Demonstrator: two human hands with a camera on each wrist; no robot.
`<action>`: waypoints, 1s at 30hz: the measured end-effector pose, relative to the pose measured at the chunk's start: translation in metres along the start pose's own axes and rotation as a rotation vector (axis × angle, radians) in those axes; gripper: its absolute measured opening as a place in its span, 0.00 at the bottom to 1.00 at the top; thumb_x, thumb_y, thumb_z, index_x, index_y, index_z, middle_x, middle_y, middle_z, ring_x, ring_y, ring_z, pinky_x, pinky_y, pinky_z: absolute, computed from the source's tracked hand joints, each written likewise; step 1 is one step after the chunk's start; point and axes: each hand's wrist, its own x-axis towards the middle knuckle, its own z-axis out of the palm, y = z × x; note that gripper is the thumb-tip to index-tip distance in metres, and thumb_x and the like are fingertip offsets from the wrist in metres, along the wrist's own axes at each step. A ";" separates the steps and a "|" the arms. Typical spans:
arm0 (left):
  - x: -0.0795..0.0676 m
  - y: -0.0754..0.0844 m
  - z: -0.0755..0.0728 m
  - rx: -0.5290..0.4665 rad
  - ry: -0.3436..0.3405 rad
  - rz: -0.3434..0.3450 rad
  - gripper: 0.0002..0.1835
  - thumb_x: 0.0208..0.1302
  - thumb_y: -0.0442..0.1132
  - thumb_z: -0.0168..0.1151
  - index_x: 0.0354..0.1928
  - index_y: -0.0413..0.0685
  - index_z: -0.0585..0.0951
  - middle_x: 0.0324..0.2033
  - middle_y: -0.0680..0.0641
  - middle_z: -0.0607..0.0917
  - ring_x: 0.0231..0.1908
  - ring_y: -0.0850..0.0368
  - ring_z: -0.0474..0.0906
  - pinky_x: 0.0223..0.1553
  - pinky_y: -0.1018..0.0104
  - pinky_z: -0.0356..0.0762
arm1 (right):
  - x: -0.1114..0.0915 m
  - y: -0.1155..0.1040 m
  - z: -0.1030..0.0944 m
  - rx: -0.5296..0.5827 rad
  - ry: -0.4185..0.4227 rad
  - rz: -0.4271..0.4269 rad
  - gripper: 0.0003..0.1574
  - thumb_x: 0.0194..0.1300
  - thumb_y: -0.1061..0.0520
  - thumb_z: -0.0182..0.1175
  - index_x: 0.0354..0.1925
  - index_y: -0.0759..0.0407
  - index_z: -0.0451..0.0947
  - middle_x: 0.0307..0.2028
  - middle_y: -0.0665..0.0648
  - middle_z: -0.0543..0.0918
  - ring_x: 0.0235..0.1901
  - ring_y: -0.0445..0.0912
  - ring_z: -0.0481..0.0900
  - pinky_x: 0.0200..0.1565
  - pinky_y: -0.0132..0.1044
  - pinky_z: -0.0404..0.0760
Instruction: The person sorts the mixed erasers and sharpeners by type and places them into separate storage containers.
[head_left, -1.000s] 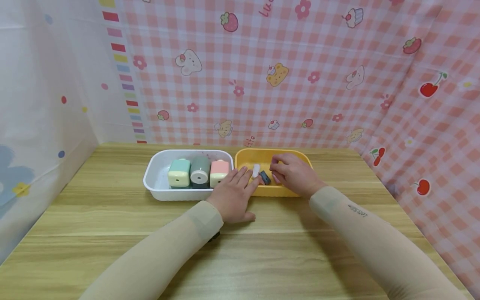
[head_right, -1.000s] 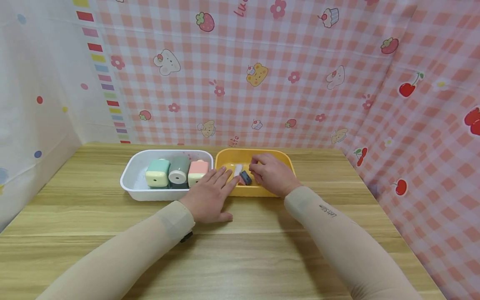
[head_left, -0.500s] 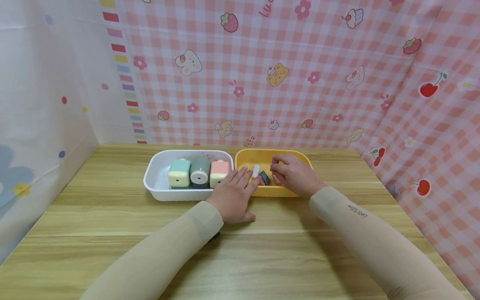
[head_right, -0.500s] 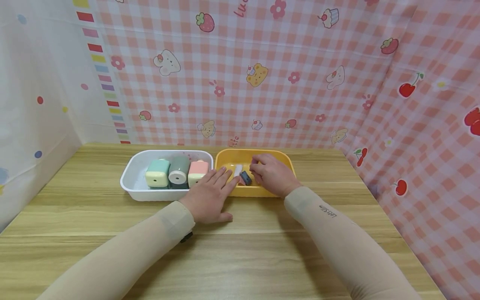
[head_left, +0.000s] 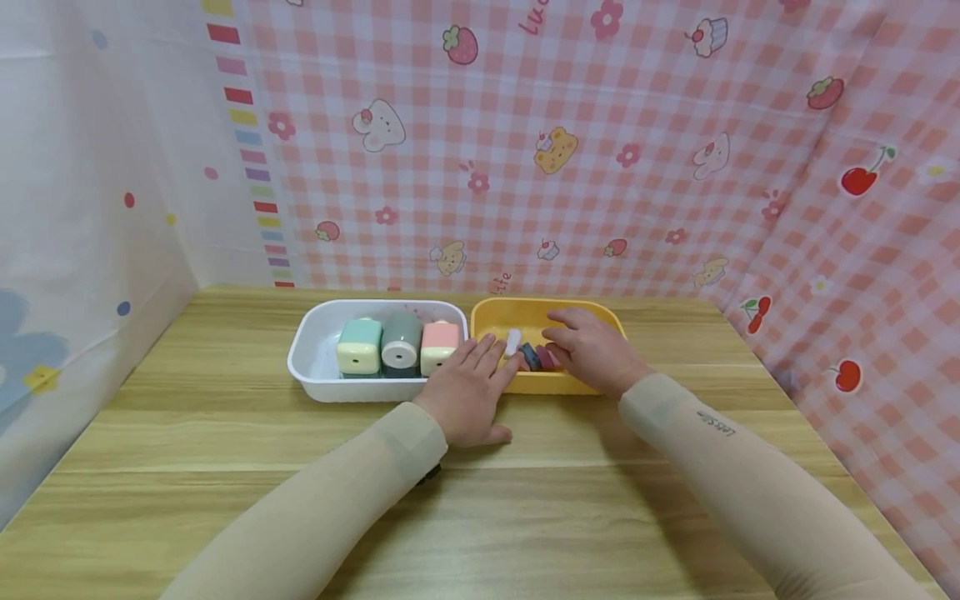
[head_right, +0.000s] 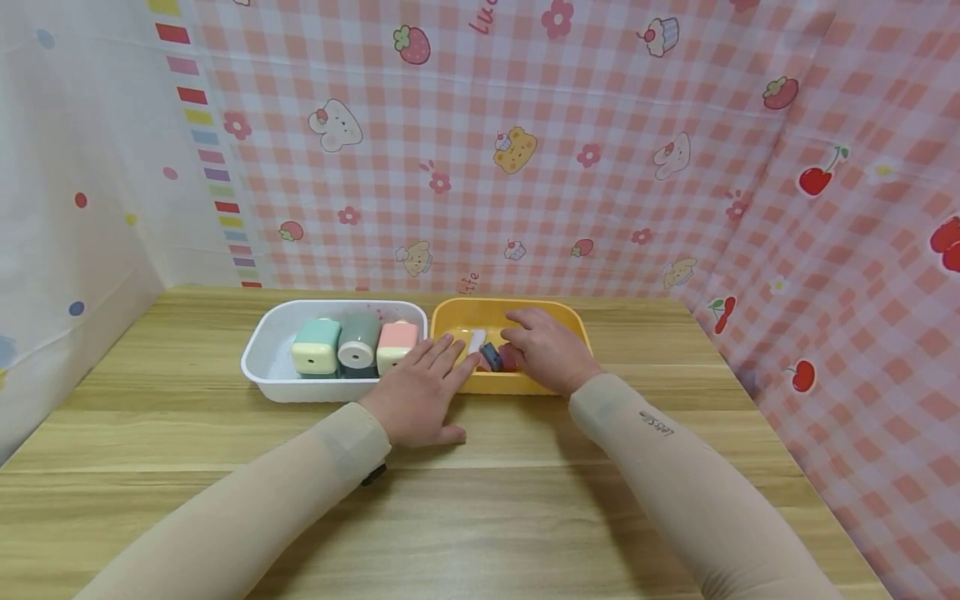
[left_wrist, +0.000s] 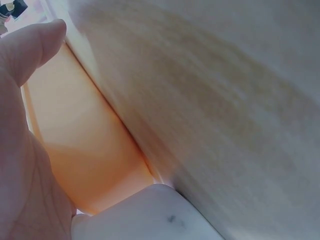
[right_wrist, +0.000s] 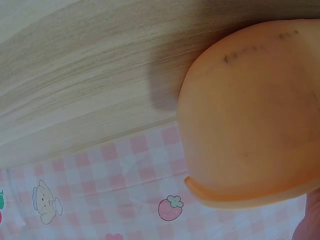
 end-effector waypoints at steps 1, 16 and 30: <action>0.000 0.000 0.000 0.002 0.001 -0.001 0.59 0.64 0.78 0.56 0.86 0.56 0.48 0.85 0.43 0.51 0.85 0.44 0.42 0.85 0.48 0.39 | 0.000 0.000 0.000 -0.002 -0.001 0.001 0.16 0.64 0.60 0.75 0.50 0.61 0.89 0.60 0.68 0.85 0.60 0.62 0.83 0.65 0.56 0.82; 0.001 0.000 0.000 0.000 0.001 0.001 0.58 0.64 0.78 0.56 0.86 0.55 0.49 0.85 0.43 0.51 0.85 0.44 0.42 0.85 0.48 0.39 | 0.000 0.001 -0.001 -0.003 -0.005 -0.008 0.18 0.65 0.59 0.74 0.52 0.61 0.88 0.60 0.68 0.85 0.61 0.62 0.83 0.65 0.55 0.81; -0.001 -0.001 -0.005 -0.044 -0.012 0.008 0.58 0.65 0.77 0.57 0.86 0.52 0.51 0.85 0.42 0.51 0.85 0.44 0.42 0.85 0.48 0.38 | -0.002 0.003 -0.006 -0.030 0.017 -0.025 0.18 0.65 0.59 0.74 0.53 0.62 0.88 0.60 0.68 0.85 0.60 0.63 0.83 0.65 0.57 0.81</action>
